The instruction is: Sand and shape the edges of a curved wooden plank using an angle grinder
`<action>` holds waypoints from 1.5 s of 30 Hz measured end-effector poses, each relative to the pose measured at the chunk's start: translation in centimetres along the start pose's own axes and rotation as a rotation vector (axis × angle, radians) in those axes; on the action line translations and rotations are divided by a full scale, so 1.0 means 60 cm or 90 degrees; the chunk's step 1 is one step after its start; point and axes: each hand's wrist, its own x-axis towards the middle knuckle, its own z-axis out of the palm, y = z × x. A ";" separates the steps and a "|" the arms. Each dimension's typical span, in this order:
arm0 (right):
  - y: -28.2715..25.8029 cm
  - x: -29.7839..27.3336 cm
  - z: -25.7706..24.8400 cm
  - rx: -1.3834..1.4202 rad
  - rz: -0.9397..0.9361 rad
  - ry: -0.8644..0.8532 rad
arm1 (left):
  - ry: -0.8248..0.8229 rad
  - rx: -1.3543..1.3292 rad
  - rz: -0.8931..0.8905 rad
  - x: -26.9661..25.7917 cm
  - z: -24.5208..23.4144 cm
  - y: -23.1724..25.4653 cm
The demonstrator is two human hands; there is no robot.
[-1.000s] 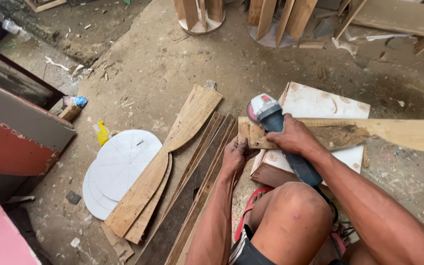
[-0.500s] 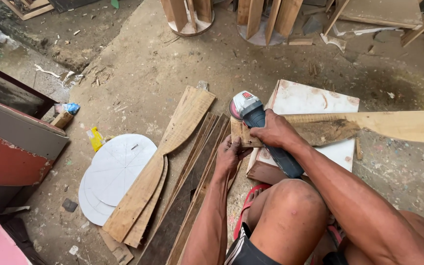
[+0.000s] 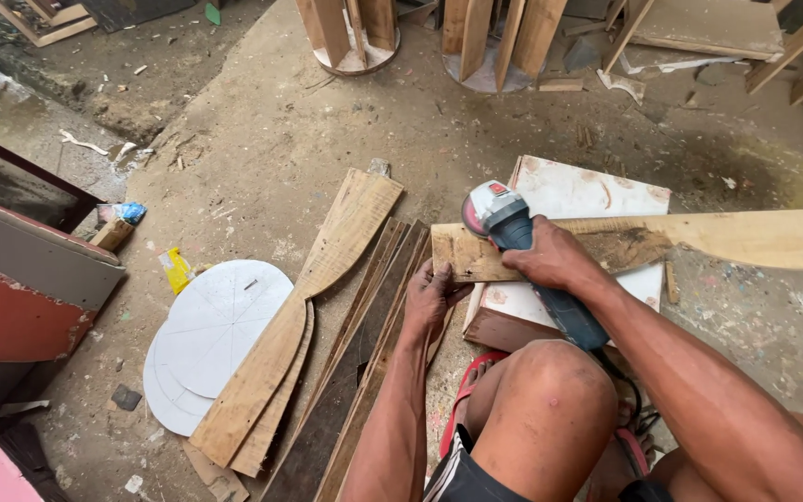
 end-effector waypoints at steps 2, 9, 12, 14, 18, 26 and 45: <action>0.022 -0.007 -0.009 0.014 0.022 0.025 | 0.007 0.008 -0.006 0.003 -0.008 -0.003; 0.088 -0.044 -0.058 0.032 0.092 0.067 | 0.005 0.032 -0.013 0.013 -0.015 -0.010; 0.148 -0.027 -0.070 0.041 0.125 0.115 | -0.002 0.043 -0.019 0.027 -0.026 -0.017; 0.181 -0.019 -0.081 0.057 0.155 0.154 | 0.010 0.046 -0.019 0.045 -0.042 -0.030; 0.233 -0.014 -0.104 0.091 0.191 0.190 | 0.011 0.053 -0.029 0.004 -0.002 0.013; 0.325 0.006 -0.133 0.170 0.201 0.300 | 0.020 0.064 -0.030 0.018 -0.014 0.002; 0.019 0.006 0.004 0.019 0.002 0.002 | 0.015 0.062 -0.040 0.019 -0.022 -0.007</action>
